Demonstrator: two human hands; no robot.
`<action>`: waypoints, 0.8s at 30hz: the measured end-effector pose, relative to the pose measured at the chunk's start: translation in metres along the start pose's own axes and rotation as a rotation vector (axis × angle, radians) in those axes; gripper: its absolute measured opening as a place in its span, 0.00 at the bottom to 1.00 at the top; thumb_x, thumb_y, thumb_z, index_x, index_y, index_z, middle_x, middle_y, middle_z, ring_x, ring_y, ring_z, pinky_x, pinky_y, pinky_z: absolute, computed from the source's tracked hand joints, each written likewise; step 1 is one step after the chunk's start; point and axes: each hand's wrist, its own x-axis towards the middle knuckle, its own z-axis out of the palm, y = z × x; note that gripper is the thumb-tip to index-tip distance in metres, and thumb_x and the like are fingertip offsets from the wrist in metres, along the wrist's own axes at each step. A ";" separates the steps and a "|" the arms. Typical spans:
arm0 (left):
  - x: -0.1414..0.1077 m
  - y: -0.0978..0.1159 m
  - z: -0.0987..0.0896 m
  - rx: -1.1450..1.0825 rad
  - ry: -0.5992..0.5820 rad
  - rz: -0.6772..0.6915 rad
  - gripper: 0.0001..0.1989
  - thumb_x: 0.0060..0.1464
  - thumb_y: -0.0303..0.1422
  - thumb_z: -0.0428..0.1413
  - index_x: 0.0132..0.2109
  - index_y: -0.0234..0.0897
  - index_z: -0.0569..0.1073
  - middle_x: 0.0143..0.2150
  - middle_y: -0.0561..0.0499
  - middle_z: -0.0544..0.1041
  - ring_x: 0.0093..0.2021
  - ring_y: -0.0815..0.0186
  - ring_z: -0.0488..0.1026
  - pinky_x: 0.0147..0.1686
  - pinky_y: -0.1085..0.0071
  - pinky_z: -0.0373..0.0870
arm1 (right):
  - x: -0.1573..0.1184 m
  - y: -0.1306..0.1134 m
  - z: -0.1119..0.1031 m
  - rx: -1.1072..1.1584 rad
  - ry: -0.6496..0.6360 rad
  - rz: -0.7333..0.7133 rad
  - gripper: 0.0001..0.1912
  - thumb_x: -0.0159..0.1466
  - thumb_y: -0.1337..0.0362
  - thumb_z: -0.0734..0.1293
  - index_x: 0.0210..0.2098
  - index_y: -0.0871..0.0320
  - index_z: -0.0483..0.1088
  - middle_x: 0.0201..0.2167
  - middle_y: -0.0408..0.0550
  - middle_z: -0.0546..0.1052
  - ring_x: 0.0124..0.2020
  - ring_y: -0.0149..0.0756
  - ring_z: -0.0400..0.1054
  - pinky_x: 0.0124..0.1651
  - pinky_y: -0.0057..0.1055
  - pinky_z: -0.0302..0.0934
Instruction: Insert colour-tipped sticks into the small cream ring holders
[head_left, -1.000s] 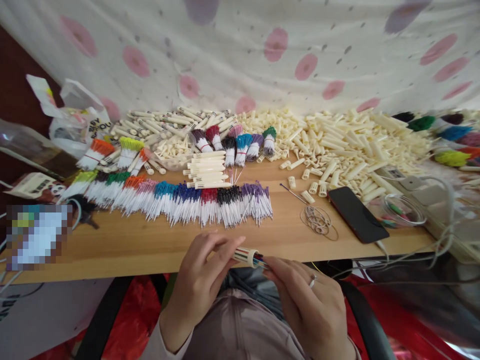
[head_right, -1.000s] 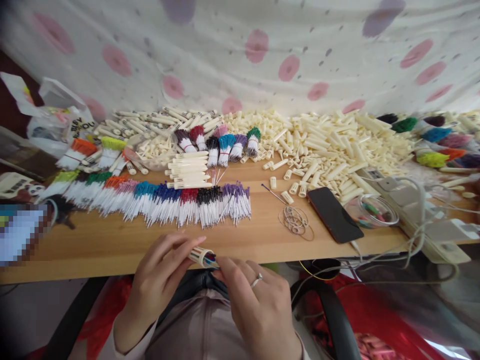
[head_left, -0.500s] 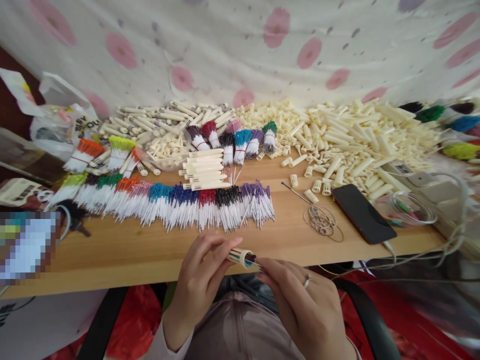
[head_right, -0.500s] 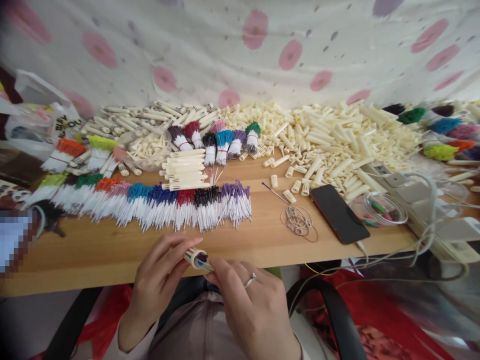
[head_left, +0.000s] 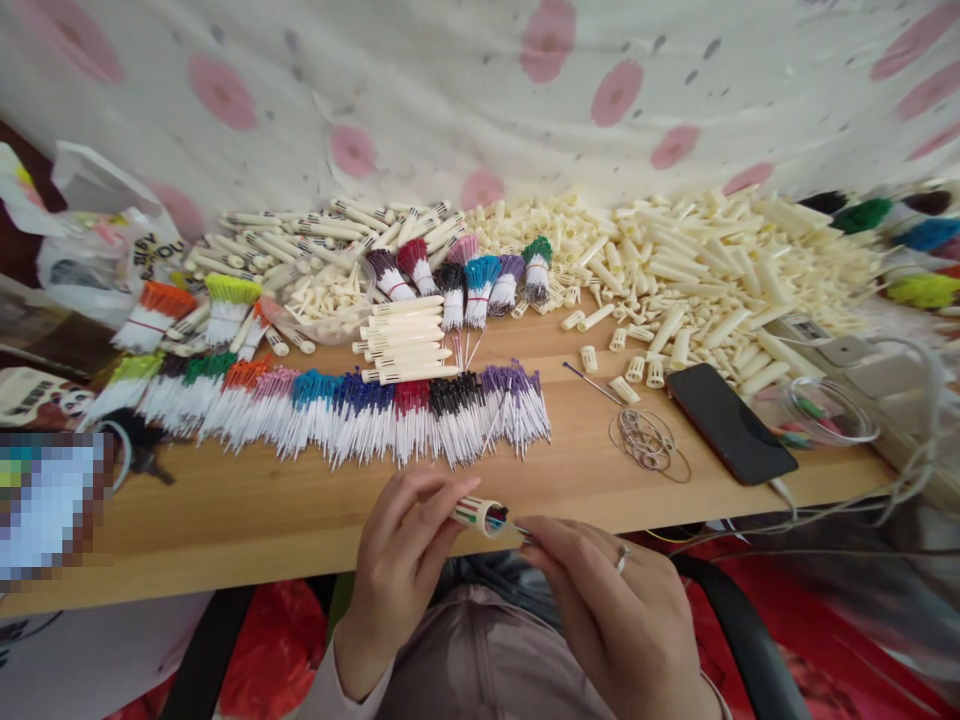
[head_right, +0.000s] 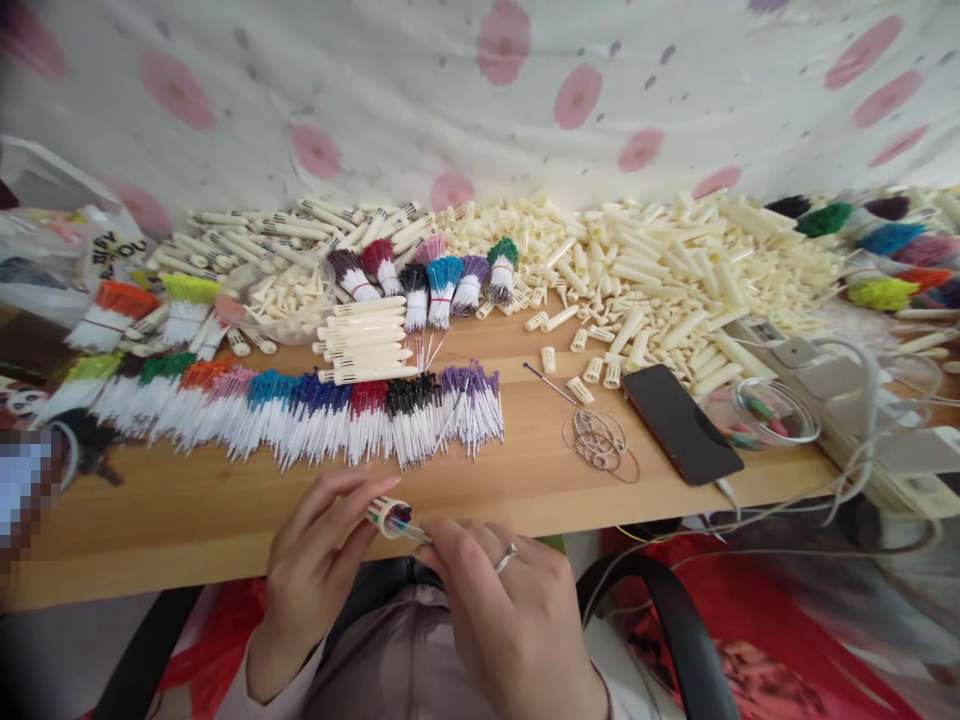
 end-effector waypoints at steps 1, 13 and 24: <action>0.000 0.000 0.000 0.008 0.035 -0.001 0.15 0.67 0.25 0.54 0.57 0.40 0.75 0.45 0.47 0.77 0.49 0.64 0.76 0.51 0.69 0.75 | 0.001 0.000 0.000 0.011 0.000 0.009 0.08 0.76 0.69 0.58 0.46 0.60 0.69 0.29 0.47 0.83 0.26 0.31 0.78 0.30 0.24 0.65; 0.001 -0.001 0.002 0.051 0.199 0.028 0.18 0.59 0.18 0.59 0.53 0.40 0.77 0.43 0.48 0.78 0.45 0.63 0.77 0.49 0.64 0.78 | 0.000 -0.005 0.005 0.116 -0.031 0.102 0.07 0.75 0.68 0.60 0.45 0.57 0.70 0.30 0.45 0.83 0.25 0.31 0.78 0.28 0.24 0.65; -0.004 -0.001 0.002 0.101 0.212 0.015 0.21 0.60 0.18 0.59 0.56 0.43 0.75 0.43 0.48 0.78 0.45 0.62 0.77 0.46 0.64 0.77 | 0.003 -0.009 0.008 0.079 -0.022 0.119 0.09 0.76 0.66 0.59 0.42 0.57 0.70 0.26 0.43 0.81 0.21 0.30 0.75 0.26 0.24 0.62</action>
